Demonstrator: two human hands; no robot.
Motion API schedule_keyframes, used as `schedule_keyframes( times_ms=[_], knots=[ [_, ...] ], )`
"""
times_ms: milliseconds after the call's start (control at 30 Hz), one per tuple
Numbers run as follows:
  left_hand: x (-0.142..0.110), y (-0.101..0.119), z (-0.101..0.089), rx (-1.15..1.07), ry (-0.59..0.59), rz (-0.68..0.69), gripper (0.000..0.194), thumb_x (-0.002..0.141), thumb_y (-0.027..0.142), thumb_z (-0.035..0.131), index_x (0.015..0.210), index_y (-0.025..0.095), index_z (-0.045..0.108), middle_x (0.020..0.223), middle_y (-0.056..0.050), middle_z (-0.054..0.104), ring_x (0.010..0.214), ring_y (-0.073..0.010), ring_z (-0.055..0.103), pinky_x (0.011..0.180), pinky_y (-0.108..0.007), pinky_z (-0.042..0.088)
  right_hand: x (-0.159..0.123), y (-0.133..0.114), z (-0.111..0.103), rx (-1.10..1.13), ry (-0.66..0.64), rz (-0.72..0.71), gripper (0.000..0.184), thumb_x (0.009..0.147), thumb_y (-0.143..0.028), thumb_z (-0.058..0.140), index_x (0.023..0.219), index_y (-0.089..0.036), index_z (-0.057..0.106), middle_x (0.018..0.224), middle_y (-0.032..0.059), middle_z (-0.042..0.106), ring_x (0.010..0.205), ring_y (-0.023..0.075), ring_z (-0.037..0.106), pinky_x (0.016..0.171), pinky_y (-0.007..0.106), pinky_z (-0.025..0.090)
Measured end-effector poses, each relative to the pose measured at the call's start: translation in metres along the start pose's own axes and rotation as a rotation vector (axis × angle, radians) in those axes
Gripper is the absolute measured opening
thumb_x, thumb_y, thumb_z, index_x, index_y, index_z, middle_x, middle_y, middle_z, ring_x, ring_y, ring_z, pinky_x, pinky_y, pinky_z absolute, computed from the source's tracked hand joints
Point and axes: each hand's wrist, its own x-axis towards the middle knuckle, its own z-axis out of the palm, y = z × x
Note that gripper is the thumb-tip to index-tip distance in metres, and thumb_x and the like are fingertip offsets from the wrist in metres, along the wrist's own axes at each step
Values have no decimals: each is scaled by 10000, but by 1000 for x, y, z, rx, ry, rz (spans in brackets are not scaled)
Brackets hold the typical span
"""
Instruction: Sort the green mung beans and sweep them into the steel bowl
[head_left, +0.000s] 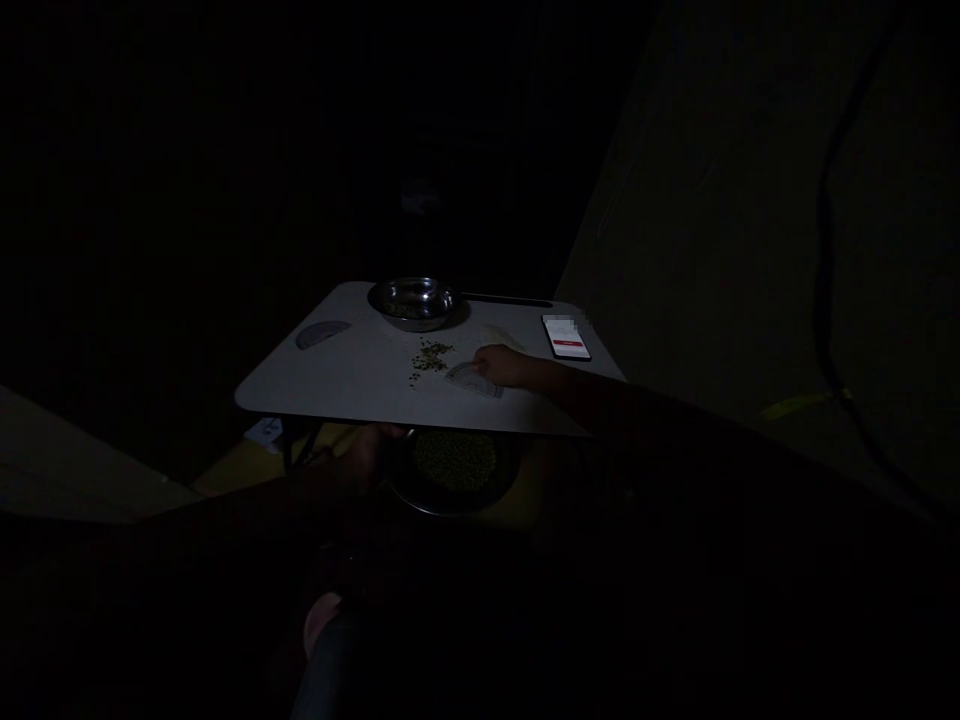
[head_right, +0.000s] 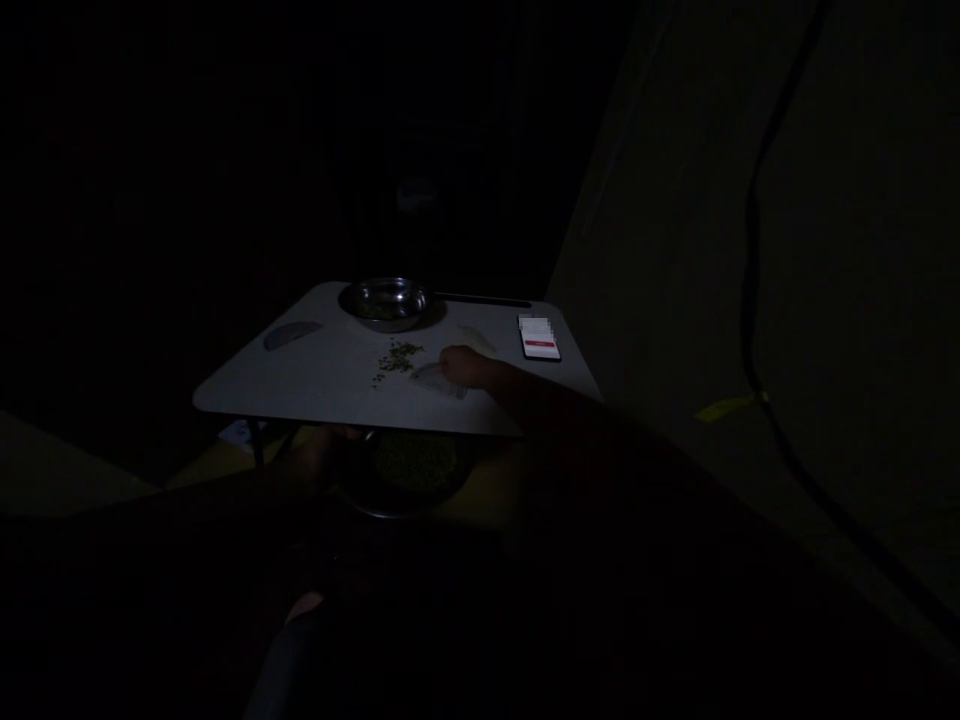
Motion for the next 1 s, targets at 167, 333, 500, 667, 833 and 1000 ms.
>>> schedule_keyframes(
  times_ms=[167,333,500,667,833,1000],
  knots=[
    [-4,0,-2,-14,-40,-16,135,509,204,461,599,131,531,412,-6,506,390,-156,475,428,-288,380,-2,-2,-2,-1,3,-3,266,736,-262,359,859,-98,528,856,101,555,724,127,498,576,181,330],
    [-14,5,1,-41,-17,-60,127,505,204,456,581,136,531,435,-32,531,394,-179,485,409,-309,381,2,1,-1,39,10,14,242,717,-252,379,813,-105,546,829,88,563,698,125,498,549,180,330],
    [-11,3,1,-46,12,-14,60,495,175,459,521,155,509,388,-19,511,367,-167,467,397,-300,383,-2,-1,-6,140,-52,58,255,734,-229,341,784,-81,542,671,74,571,541,90,482,484,174,322],
    [-10,1,1,-88,21,0,43,498,183,468,515,157,498,423,-19,525,398,-158,478,422,-290,392,-4,1,-7,178,-80,63,247,733,-206,338,772,-63,536,625,71,561,484,76,457,451,171,311],
    [-13,1,2,-79,19,-32,44,502,197,467,523,167,491,377,-7,486,381,-171,466,410,-302,376,-3,8,-2,141,-31,0,225,723,-214,360,756,-89,543,629,52,558,517,78,469,482,171,310],
    [-13,1,2,-105,-15,-53,62,511,204,455,526,162,498,370,-15,486,360,-166,449,389,-298,363,-3,8,-1,105,-8,15,230,726,-231,359,771,-101,543,684,61,563,563,88,483,494,173,313]
  ],
)
